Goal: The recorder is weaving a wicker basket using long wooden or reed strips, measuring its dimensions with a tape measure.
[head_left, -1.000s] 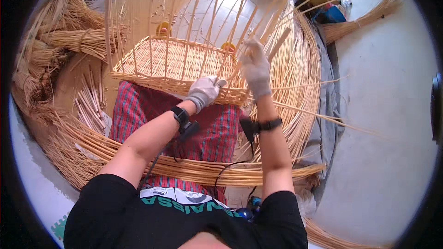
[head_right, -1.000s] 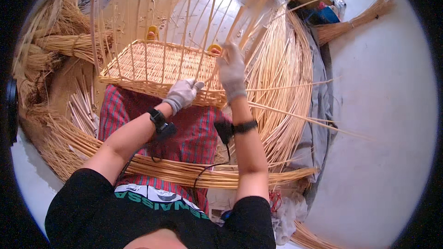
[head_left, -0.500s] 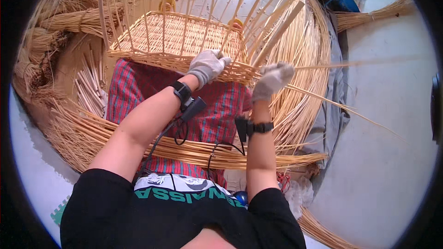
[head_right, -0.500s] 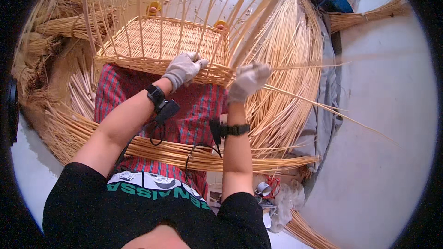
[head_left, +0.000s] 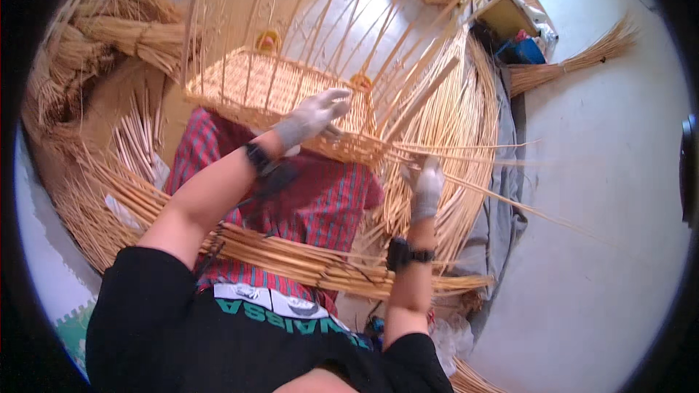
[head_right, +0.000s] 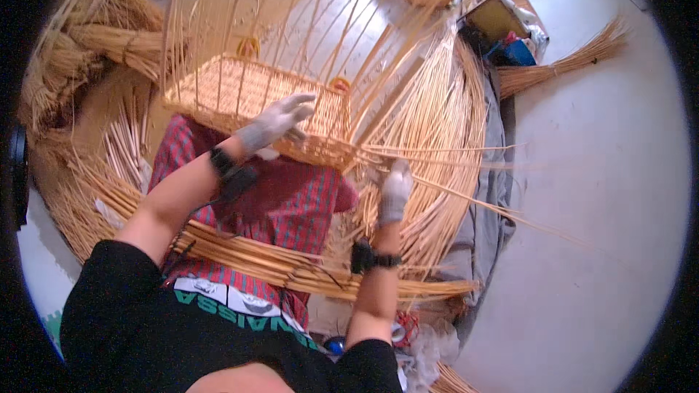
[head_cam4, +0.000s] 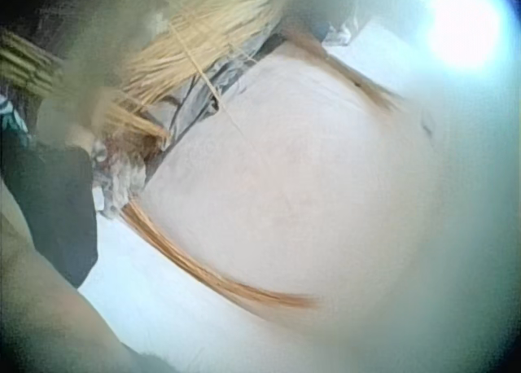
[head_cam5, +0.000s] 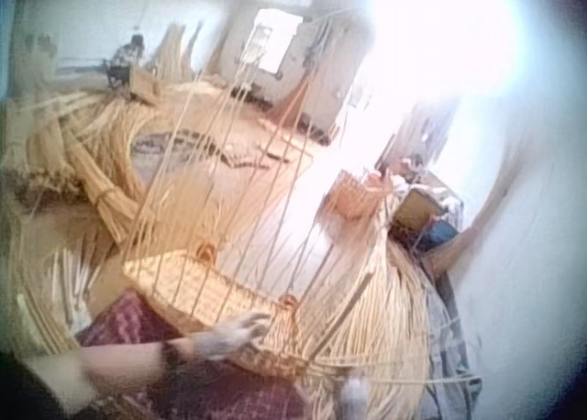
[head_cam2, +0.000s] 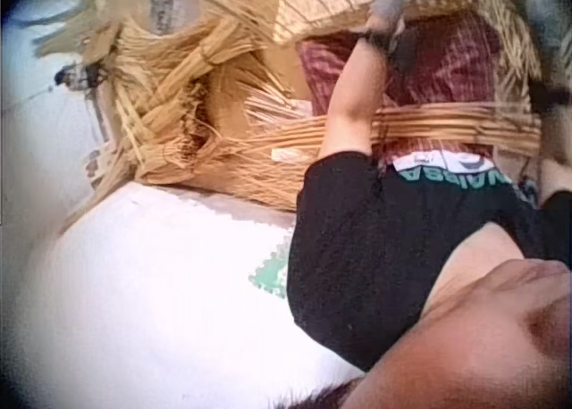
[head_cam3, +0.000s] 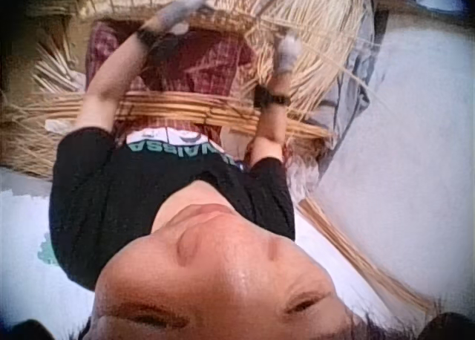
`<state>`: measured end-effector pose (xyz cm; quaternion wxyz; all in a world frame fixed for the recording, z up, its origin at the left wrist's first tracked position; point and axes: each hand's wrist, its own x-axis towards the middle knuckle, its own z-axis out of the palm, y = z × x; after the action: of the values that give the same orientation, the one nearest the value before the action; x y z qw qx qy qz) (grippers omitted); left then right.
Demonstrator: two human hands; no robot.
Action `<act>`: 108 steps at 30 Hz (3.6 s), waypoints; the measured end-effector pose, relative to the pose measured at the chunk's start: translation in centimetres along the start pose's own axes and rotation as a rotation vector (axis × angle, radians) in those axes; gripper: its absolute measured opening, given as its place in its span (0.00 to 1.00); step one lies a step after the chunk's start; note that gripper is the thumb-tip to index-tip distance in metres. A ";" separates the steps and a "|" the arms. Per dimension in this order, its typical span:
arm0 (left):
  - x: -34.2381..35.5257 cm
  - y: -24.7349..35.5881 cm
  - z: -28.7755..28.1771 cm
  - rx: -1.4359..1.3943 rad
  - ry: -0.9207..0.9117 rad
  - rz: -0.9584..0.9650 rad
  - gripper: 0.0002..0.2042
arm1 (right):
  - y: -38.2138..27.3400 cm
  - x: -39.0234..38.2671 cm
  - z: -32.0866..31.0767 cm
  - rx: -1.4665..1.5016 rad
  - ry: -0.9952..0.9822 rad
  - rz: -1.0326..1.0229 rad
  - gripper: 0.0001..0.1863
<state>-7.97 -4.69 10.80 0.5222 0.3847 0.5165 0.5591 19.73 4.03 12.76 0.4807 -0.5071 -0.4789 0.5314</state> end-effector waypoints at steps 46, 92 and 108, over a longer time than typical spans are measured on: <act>-32.5 -1.7 -26.8 0.848 0.273 -0.381 0.06 | 3.2 -19.6 10.5 -0.844 -0.569 -0.731 0.07; -8.4 -3.9 -19.7 0.585 0.178 -0.203 0.15 | 1.5 -7.1 16.2 -0.075 -0.283 -0.137 0.07; -7.3 -5.0 -17.4 0.611 0.458 -0.237 0.28 | 4.0 -1.2 42.8 -0.001 -0.108 -0.091 0.21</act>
<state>-22.77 -15.29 3.73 0.3161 0.3257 0.8027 0.3869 -23.09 1.62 10.04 0.4776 -0.4555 -0.5272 0.5352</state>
